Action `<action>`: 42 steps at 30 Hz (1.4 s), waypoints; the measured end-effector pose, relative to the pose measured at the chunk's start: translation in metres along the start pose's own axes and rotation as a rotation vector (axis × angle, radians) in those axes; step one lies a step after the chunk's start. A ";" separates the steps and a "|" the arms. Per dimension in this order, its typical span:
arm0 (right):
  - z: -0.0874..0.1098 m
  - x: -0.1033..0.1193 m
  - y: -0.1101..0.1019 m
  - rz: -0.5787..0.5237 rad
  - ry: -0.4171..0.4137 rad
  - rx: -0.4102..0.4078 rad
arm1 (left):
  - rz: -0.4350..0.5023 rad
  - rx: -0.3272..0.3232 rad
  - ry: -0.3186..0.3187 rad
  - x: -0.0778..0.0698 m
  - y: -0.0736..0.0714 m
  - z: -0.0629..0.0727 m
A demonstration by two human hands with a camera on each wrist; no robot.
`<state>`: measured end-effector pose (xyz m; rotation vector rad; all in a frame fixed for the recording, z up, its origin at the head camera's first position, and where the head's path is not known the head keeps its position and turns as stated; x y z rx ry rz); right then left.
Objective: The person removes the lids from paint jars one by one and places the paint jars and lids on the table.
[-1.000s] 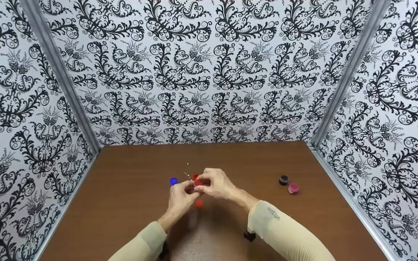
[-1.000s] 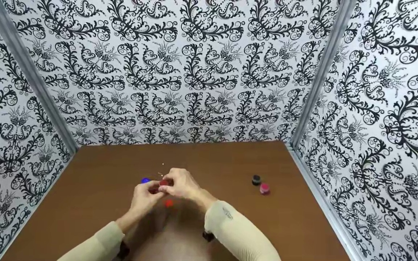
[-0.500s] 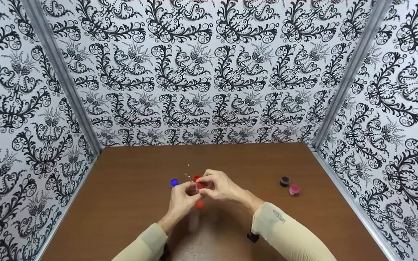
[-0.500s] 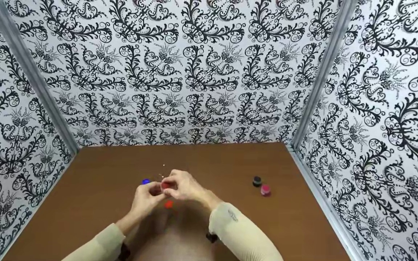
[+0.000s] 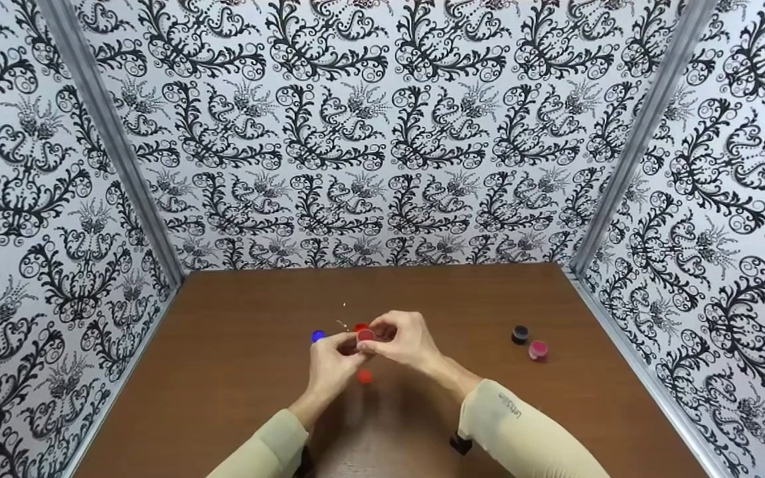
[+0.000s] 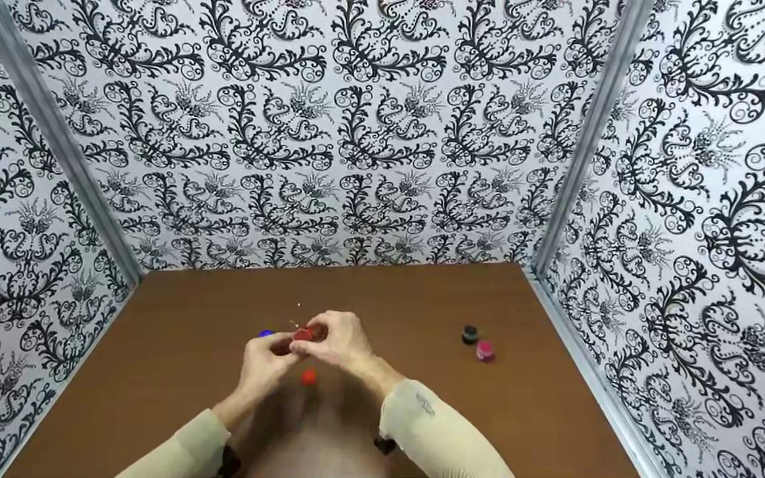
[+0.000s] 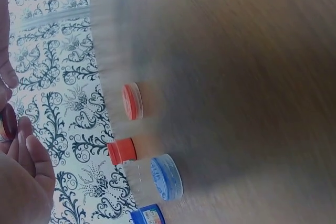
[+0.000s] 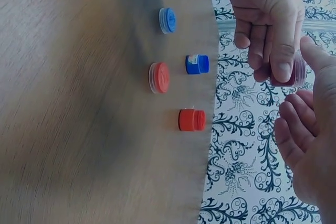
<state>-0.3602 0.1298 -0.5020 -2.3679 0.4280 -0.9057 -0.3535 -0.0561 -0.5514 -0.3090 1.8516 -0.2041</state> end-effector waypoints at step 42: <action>0.001 0.004 -0.013 -0.150 -0.001 0.123 | 0.054 0.058 -0.049 -0.008 0.003 0.001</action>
Point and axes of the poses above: each hand's wrist, its own z-axis away from the middle knuckle, its own y-axis out of the palm, x = y × z, the point moved 3 cm from there along -z, towards the middle knuckle, and after that the axes turned 10 degrees about -y, right-handed, at the moved point
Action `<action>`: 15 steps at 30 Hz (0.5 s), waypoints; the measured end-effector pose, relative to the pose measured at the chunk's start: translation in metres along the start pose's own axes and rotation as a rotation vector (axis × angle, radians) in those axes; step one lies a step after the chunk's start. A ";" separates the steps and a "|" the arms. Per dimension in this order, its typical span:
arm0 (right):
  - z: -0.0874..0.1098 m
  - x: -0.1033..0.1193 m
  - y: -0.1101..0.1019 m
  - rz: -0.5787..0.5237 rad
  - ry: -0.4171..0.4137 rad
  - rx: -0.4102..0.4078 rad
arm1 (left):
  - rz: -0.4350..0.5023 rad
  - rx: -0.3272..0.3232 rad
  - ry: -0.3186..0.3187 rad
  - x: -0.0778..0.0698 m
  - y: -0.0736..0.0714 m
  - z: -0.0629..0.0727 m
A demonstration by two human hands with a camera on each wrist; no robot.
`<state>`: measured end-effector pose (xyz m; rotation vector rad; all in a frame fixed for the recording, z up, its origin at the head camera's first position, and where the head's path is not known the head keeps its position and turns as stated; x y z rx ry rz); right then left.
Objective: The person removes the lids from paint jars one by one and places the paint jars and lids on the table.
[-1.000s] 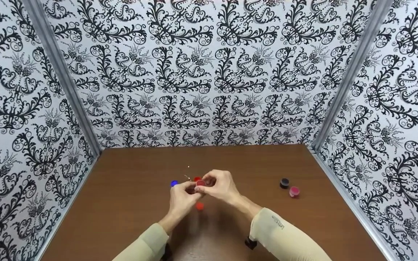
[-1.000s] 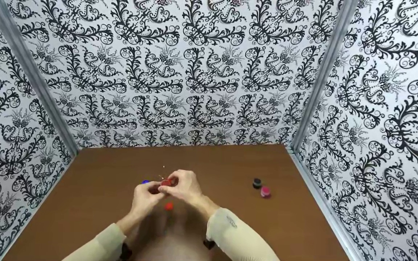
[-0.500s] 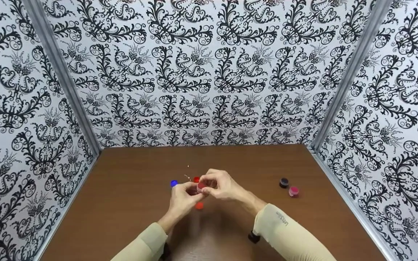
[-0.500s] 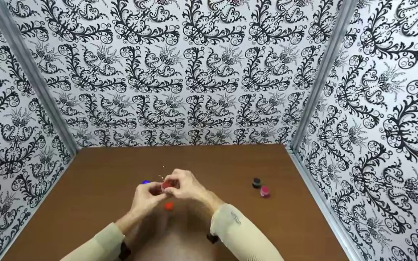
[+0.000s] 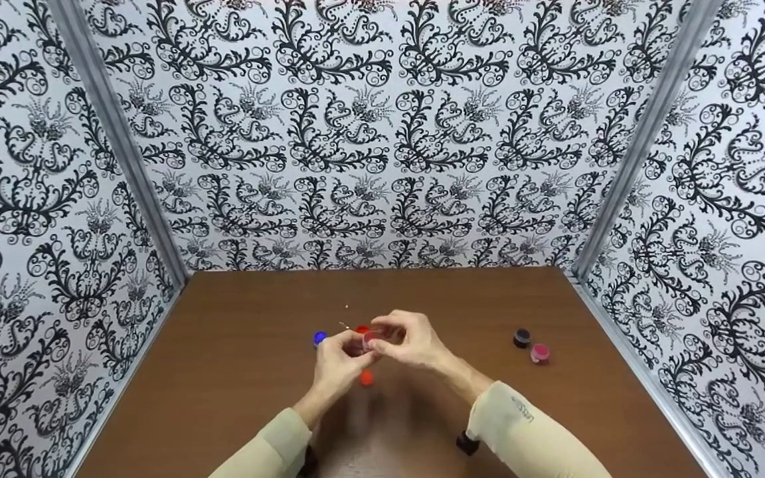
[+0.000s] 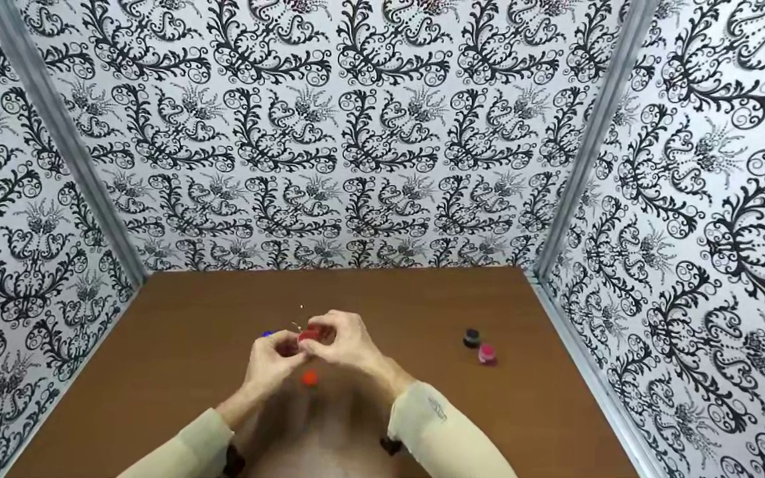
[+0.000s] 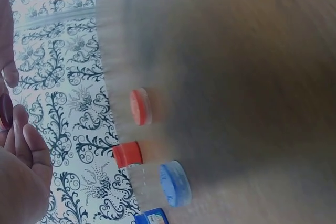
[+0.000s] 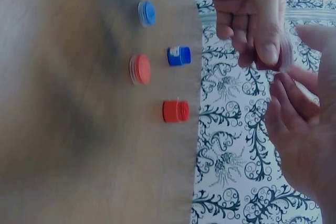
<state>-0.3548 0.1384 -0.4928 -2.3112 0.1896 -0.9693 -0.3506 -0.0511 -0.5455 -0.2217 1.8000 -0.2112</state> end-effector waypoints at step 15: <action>0.001 0.001 0.010 0.077 0.071 -0.184 | -0.032 -0.046 0.019 -0.003 0.002 -0.001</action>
Point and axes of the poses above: each hand's wrist, its own z-axis away from the middle knuckle, its own y-axis out of the palm, x = y × z, the point moved 3 cm from there along -z, towards the middle knuckle, and after that the axes turned 10 degrees about -y, right-handed, at the moved point
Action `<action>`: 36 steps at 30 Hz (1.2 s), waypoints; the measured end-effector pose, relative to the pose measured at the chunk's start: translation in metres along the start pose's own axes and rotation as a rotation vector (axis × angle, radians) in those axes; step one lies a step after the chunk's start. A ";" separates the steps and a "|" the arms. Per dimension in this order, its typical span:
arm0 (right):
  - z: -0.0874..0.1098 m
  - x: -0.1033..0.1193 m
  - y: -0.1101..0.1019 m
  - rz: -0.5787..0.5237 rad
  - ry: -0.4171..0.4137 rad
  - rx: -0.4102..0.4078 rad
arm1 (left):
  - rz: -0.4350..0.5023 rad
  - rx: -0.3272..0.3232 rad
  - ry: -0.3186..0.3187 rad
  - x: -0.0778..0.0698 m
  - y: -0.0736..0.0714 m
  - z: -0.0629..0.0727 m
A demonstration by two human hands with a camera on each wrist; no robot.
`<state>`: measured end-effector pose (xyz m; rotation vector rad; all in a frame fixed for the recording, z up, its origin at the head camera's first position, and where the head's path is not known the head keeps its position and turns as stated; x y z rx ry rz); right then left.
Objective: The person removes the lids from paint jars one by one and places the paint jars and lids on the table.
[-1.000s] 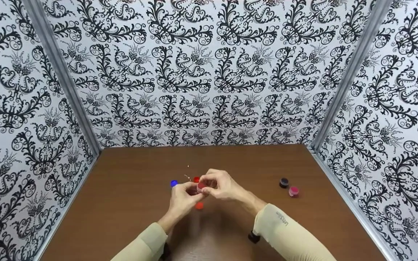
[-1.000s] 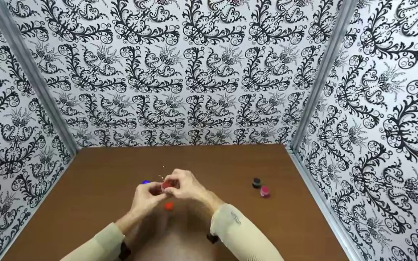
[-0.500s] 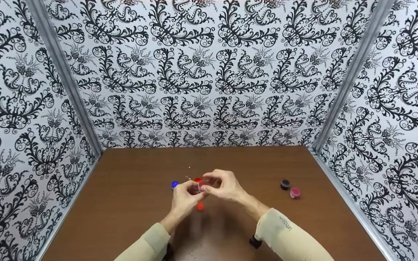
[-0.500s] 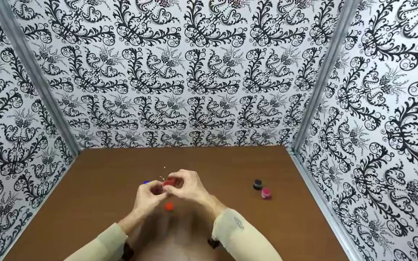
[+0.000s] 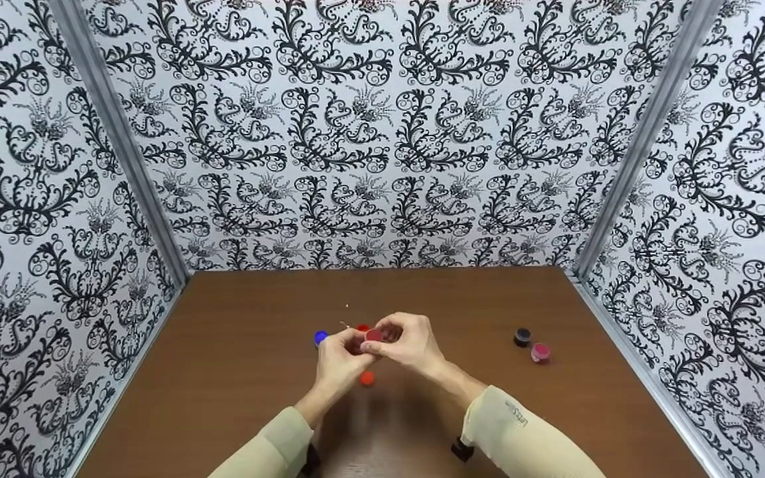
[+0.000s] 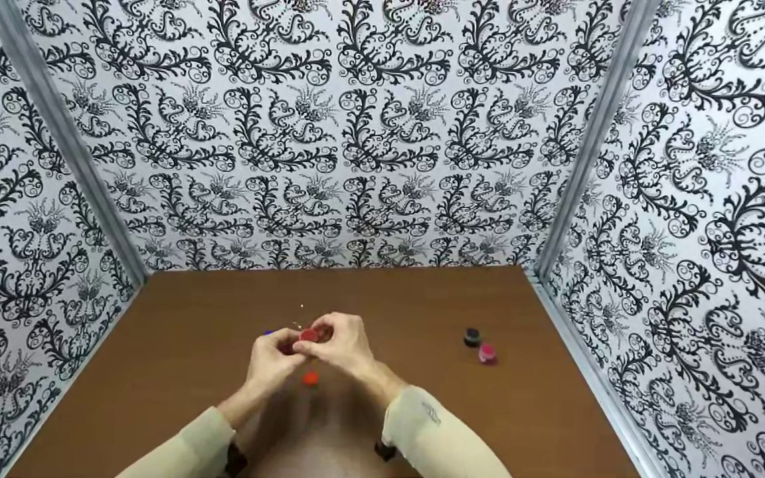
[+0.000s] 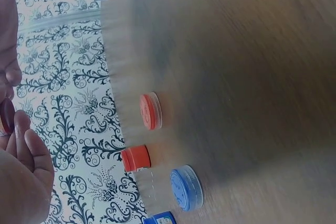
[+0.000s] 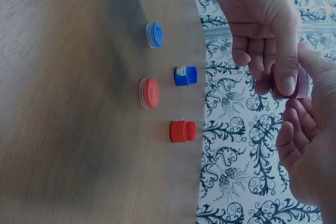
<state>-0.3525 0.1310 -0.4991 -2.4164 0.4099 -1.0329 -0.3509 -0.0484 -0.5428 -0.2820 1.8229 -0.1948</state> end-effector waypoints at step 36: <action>0.001 -0.004 -0.002 -0.081 0.037 0.019 | 0.065 0.089 -0.045 0.004 -0.004 0.004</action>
Point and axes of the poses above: each hand's wrist, its own z-axis away from the middle knuckle, its own y-axis out of the palm, x = y × z, the point moved 3 cm from there along -z, towards the middle knuckle, and after that the axes turned 10 degrees about -y, right-handed, at the moved point
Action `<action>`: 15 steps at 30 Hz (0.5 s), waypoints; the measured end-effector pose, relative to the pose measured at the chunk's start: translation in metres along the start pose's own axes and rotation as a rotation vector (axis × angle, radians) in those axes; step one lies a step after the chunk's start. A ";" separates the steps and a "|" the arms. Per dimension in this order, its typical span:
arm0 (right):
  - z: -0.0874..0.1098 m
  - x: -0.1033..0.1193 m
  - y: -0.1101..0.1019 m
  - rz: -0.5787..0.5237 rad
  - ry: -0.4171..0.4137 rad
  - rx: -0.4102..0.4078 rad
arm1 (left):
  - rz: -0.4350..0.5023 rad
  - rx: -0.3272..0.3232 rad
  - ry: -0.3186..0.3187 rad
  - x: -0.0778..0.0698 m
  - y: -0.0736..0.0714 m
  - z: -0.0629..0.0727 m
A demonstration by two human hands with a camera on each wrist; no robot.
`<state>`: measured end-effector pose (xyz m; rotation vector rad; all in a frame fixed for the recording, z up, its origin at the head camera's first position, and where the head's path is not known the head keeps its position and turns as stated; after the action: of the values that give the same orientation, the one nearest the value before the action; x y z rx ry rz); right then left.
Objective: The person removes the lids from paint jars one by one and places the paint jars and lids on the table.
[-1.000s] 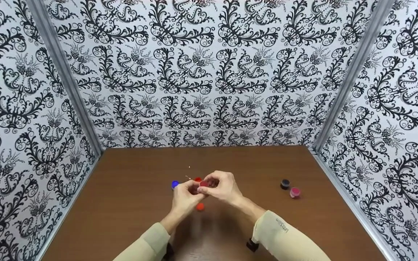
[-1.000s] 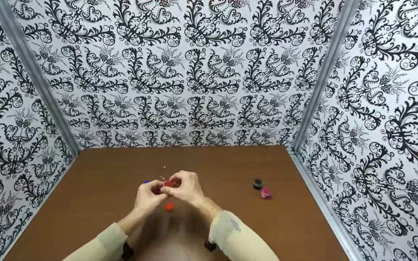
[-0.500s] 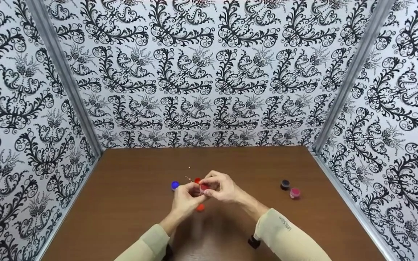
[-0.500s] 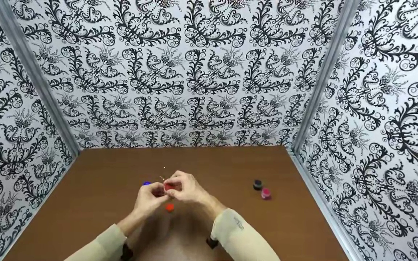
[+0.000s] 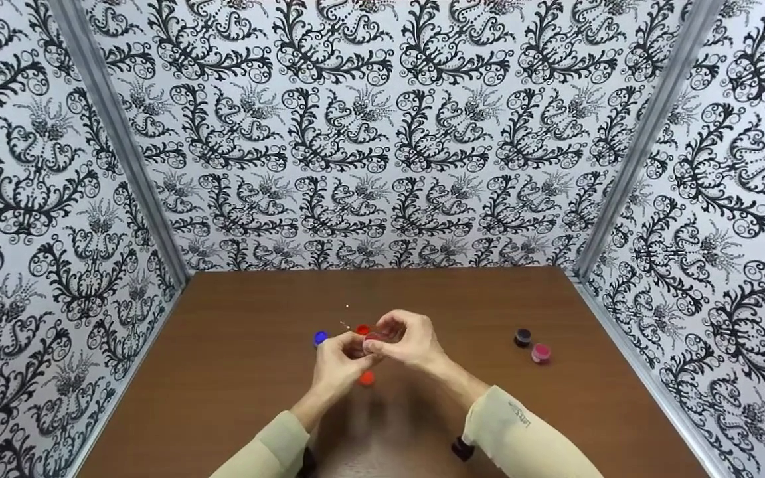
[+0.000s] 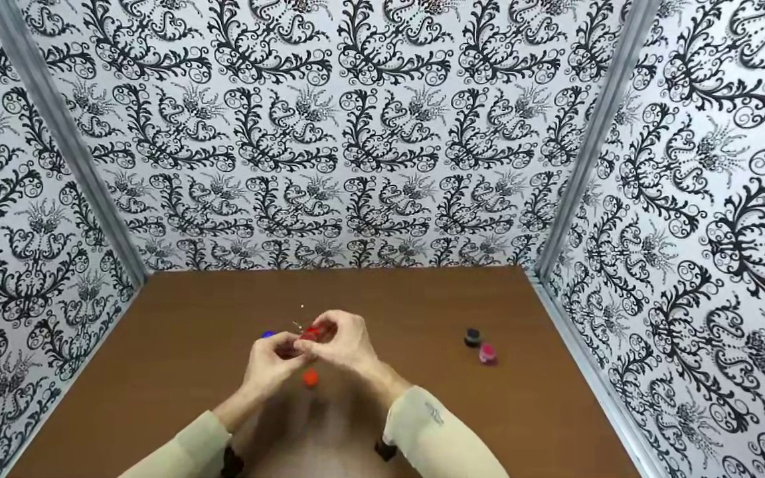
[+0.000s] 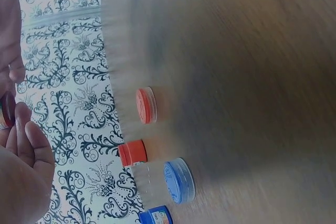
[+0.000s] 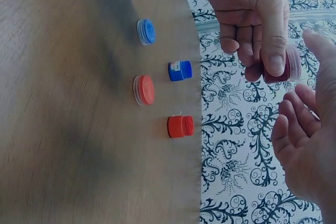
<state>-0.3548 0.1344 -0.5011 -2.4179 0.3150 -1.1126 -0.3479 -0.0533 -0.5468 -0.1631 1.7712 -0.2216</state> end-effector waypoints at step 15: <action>0.002 0.000 0.007 0.014 -0.018 0.020 | -0.054 -0.025 0.021 0.001 -0.001 0.003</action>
<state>-0.3529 0.1291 -0.5057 -2.4030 0.3131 -1.0824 -0.3451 -0.0550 -0.5485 -0.2279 1.7924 -0.2412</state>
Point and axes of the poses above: each hand's wrist, its own z-axis away from the middle knuckle, its own y-axis out of the palm, x = y × z, the point moved 3 cm from there along -z, towards the middle knuckle, and after that the axes turned 10 degrees about -y, right-handed, at the moved point
